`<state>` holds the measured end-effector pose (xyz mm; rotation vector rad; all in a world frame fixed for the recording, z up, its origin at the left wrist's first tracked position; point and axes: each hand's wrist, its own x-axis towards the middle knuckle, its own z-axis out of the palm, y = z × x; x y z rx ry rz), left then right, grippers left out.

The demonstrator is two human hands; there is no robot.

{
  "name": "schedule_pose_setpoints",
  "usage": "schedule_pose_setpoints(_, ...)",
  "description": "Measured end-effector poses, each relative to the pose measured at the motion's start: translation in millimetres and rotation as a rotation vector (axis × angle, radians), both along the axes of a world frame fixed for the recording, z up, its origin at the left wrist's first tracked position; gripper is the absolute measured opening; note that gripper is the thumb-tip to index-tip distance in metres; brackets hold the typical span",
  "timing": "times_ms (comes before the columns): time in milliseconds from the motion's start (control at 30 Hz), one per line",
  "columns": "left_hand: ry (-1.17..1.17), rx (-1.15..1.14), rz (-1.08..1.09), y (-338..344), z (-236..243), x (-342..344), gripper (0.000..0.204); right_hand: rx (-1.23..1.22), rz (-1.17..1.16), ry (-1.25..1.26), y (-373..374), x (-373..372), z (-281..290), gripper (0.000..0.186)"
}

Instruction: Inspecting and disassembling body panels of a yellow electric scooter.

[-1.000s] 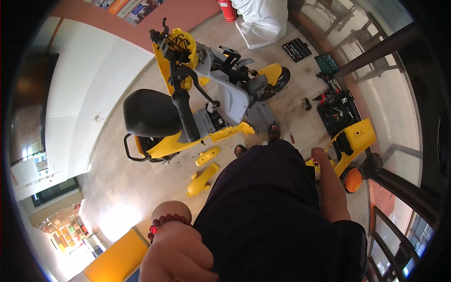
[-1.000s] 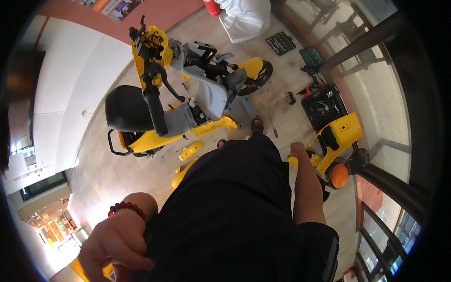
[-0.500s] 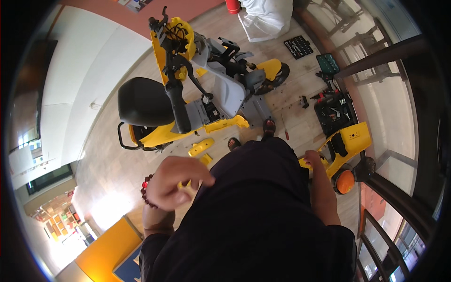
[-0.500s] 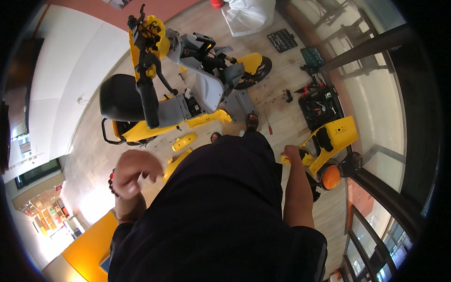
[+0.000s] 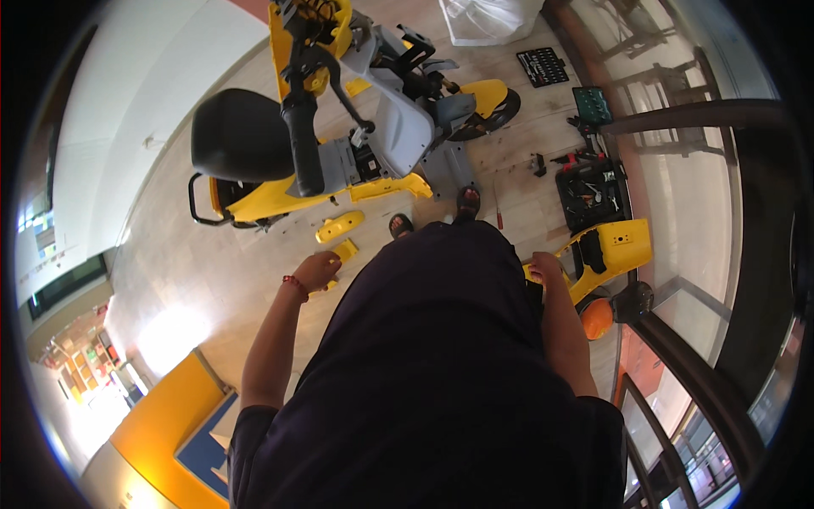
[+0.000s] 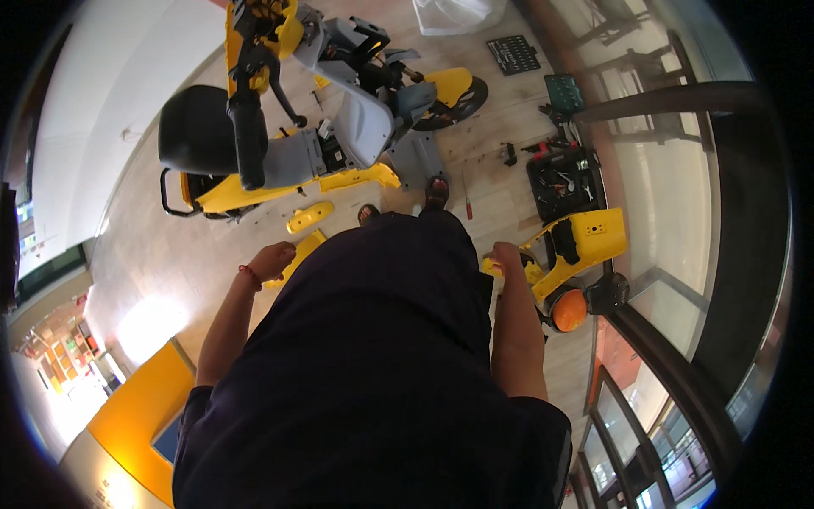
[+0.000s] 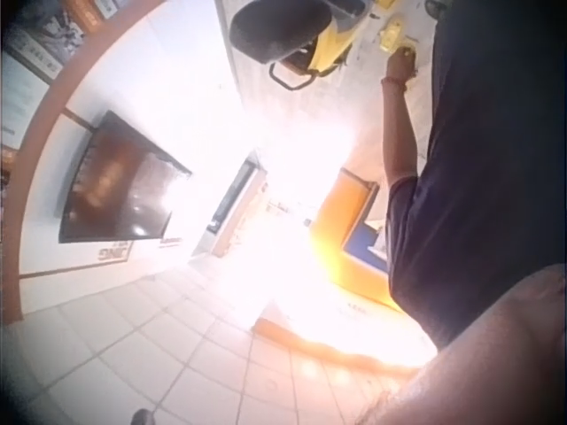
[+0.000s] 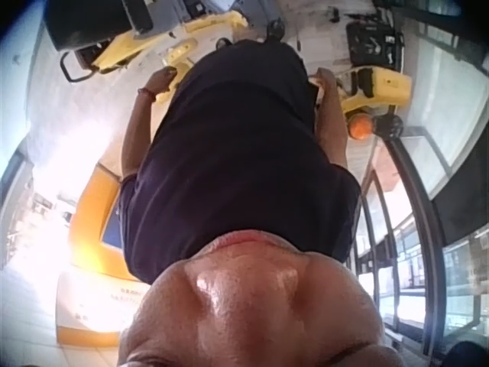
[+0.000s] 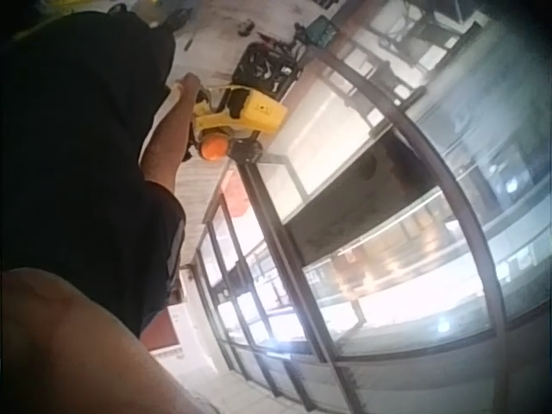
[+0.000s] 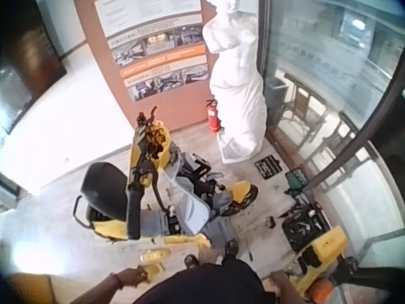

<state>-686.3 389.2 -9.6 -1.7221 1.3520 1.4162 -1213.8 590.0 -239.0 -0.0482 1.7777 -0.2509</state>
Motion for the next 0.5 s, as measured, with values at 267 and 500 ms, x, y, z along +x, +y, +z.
schedule_pose_setpoints(267, 0.190, -0.063, 0.021, 103.3, -126.9, 60.7, 0.036, 0.034, 0.227, 0.060, -5.3, -4.4, 0.3, 0.016)
schedule_pose_setpoints(500, 0.086, 0.020, 0.375, 126.6, -138.5, 64.6, 0.036, 0.114, 0.057, 0.037, -14.4, 5.6, 20.8, 0.018)
